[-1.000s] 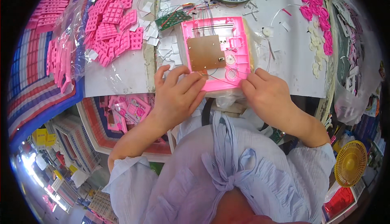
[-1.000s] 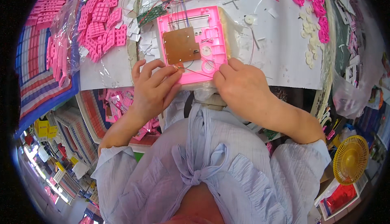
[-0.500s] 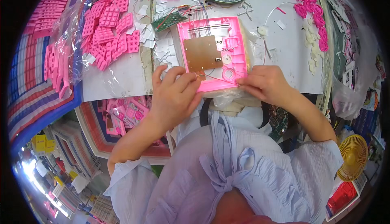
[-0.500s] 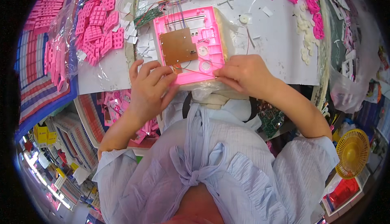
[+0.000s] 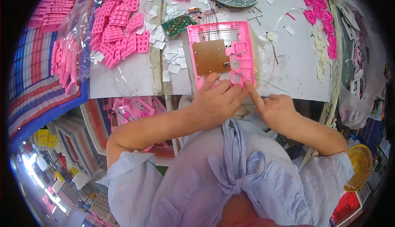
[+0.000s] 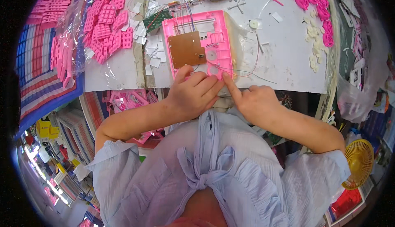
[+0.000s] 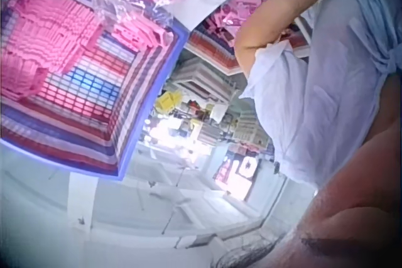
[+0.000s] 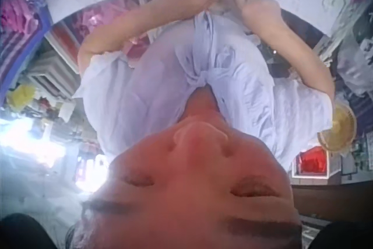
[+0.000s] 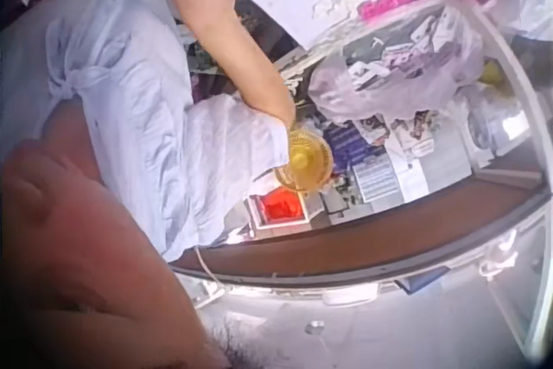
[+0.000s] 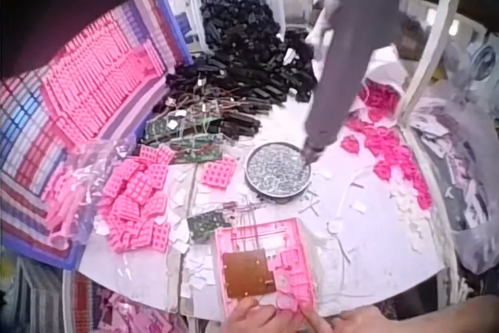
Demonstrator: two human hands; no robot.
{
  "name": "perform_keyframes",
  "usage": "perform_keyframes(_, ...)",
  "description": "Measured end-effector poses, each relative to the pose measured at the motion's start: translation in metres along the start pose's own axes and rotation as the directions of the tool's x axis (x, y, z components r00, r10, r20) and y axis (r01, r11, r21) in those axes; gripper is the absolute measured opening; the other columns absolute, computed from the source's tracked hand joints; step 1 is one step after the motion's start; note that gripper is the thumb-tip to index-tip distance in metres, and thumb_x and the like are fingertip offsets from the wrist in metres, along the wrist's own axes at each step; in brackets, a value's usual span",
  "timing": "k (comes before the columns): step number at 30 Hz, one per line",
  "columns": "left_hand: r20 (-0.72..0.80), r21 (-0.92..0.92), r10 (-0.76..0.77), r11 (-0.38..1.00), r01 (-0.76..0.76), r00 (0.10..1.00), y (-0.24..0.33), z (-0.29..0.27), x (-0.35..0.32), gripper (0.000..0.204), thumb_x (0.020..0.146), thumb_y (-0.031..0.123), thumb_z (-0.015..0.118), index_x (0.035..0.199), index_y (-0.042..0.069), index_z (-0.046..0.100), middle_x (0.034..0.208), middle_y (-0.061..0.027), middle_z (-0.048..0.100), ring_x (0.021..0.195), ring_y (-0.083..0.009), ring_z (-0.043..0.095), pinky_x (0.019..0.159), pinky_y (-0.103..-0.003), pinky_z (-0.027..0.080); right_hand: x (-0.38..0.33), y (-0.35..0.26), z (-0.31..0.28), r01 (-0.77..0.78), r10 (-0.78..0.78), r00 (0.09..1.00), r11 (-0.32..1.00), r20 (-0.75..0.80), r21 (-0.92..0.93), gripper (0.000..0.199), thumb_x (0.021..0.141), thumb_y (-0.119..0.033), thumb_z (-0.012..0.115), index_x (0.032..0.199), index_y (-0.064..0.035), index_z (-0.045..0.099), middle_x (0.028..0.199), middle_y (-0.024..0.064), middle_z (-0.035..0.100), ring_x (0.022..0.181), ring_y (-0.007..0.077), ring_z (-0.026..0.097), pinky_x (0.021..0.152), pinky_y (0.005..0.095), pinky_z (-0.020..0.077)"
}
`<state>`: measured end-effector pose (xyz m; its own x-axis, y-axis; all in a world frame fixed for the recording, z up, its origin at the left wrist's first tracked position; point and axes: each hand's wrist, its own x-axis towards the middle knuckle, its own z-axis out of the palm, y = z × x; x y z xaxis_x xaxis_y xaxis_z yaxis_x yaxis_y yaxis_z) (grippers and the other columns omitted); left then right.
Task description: Assembling a pink toy house by installing internal circuit boards and wiring.
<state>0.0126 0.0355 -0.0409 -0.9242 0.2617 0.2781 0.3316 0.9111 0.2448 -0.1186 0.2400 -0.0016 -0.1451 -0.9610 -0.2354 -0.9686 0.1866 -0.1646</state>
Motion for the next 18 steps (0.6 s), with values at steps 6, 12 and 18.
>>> perform_keyframes(6,-0.009,0.003,-0.02,1.0,0.02,1.0,0.001,0.002,0.0,0.049,0.074,0.029,0.075,0.12,0.014,0.066,0.108,0.0009,0.06,0.095,-0.0182,0.057,0.089,-0.044,0.042,0.113,0.033,-0.043,-0.035,0.194,0.896,0.927,-0.399,0.373,0.022,0.087,-0.027,0.065,0.077,-0.0072,0.067,0.067,0.0137,0.064,0.065,0.0355,0.066,0.059,0.0482,0.0524)
perform_keyframes(12,0.01,-0.441,-0.211,0.876,0.194,0.977,-0.038,-0.025,0.012,0.028,0.08,0.013,0.067,0.107,0.009,0.07,0.102,-0.0073,0.068,0.093,-0.0252,0.065,0.084,-0.044,0.048,0.175,0.036,-0.026,-0.246,0.326,0.848,0.94,-0.417,0.235,0.025,0.084,-0.03,0.068,0.08,-0.0054,0.072,0.074,0.0135,0.069,0.07,0.0334,0.069,0.065,0.0437,0.0549)
perform_keyframes(18,-0.257,-0.318,-0.6,0.793,0.52,0.758,-0.133,-0.037,0.054,0.025,0.079,0.022,0.072,0.095,0.003,0.069,0.093,-0.0119,0.07,0.085,-0.0317,0.067,0.077,-0.045,0.051,0.168,0.032,-0.025,-0.165,0.408,0.819,0.842,-0.405,0.514,0.018,0.081,-0.023,0.068,0.082,-0.0047,0.069,0.076,0.0136,0.068,0.073,0.0342,0.067,0.063,0.0457,0.0532)
